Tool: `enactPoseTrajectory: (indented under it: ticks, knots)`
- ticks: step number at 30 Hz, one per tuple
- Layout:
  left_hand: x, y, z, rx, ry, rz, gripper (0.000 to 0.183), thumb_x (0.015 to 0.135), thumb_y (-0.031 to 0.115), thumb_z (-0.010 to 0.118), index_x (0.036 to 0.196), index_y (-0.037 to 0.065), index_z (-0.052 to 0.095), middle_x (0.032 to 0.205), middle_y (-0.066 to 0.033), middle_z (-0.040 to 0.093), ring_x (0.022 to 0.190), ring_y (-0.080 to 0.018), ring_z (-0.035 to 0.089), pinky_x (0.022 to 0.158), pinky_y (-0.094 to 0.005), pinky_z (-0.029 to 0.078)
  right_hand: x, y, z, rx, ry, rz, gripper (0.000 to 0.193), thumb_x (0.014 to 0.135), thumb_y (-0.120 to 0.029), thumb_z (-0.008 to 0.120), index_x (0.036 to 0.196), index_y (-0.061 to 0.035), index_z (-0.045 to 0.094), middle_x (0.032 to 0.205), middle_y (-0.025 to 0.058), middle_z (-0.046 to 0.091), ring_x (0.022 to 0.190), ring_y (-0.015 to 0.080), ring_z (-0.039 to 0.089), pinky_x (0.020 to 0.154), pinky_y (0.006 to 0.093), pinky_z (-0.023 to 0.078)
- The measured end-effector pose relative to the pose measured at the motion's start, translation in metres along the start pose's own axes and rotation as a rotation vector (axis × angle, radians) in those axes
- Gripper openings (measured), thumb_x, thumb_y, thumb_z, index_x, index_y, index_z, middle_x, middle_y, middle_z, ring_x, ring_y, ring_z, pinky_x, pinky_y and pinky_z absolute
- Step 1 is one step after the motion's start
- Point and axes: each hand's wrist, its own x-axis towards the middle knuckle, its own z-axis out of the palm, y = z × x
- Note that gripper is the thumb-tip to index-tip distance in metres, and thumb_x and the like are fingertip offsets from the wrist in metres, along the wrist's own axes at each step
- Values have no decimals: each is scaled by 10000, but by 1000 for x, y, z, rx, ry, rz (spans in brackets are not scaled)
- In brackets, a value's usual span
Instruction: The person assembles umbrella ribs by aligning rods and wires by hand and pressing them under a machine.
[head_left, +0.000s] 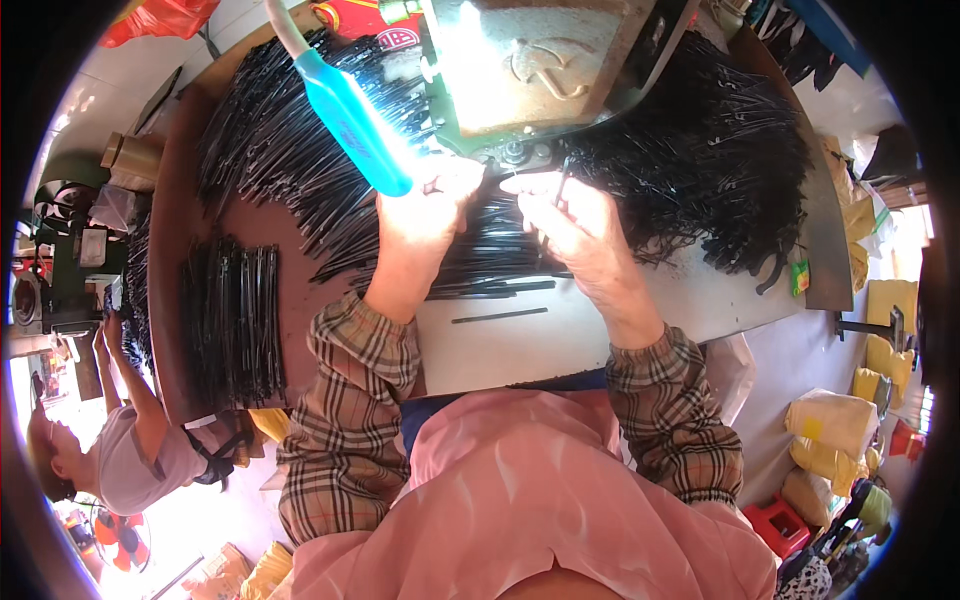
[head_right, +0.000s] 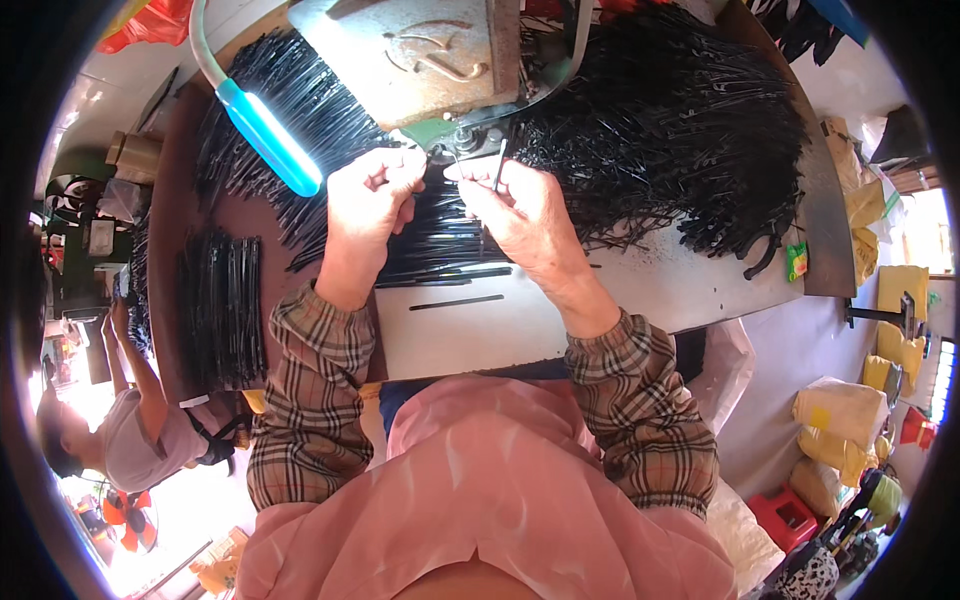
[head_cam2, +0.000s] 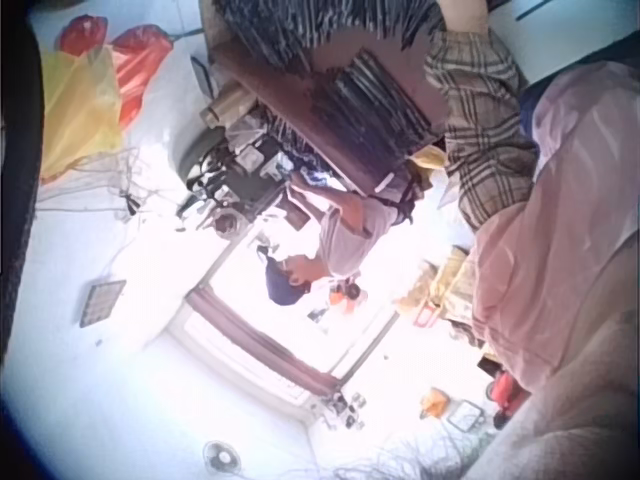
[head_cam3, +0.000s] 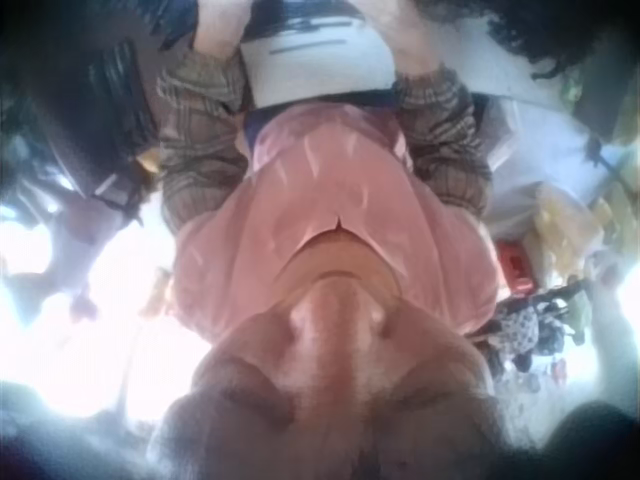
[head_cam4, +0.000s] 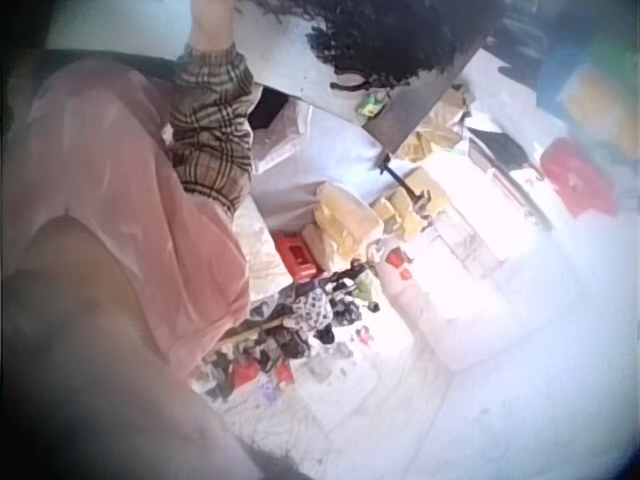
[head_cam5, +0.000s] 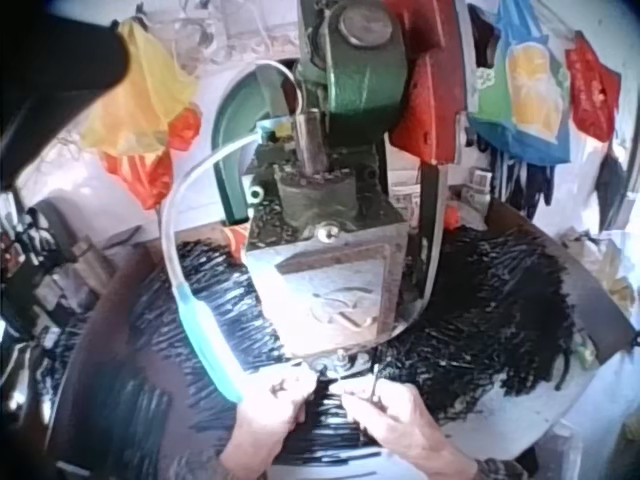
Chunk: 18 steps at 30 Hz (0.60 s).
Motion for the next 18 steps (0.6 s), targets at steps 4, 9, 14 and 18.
enactPoseTrajectory:
  ticks: [4, 9, 14, 18]
  knots:
    - [-1, -3, 2, -34, -28, -54, 151, 843, 101, 699, 952, 2, 668, 710, -17, 618, 495, -44, 492, 402, -171, 328, 0, 4, 3, 69, 31, 51, 193, 916, -91, 593, 1073, 3, 655, 768, -16, 611, 640, 24, 515, 550, 182, 410]
    - [-3, -3, 9, -70, -47, -102, 170, 834, 97, 713, 955, -8, 657, 724, -27, 617, 486, -53, 483, 394, -181, 317, 5, 14, -2, 49, 33, 25, 188, 917, -88, 597, 1072, 1, 658, 758, -15, 606, 630, 25, 514, 540, 185, 413]
    - [-4, -2, 8, -79, -48, -118, 179, 838, 102, 712, 964, -11, 656, 731, -30, 620, 488, -54, 485, 396, -180, 321, 6, 14, 0, 45, 47, -1, 184, 916, -81, 598, 1064, 7, 660, 743, -15, 601, 623, 23, 506, 535, 187, 410]
    - [-4, -2, 9, -73, -55, -103, 188, 835, 119, 721, 955, -11, 660, 734, -26, 623, 498, -54, 491, 398, -178, 325, 6, 15, 0, 16, 52, -18, 179, 914, -85, 601, 1053, 10, 662, 734, -20, 593, 613, 19, 494, 529, 186, 402]
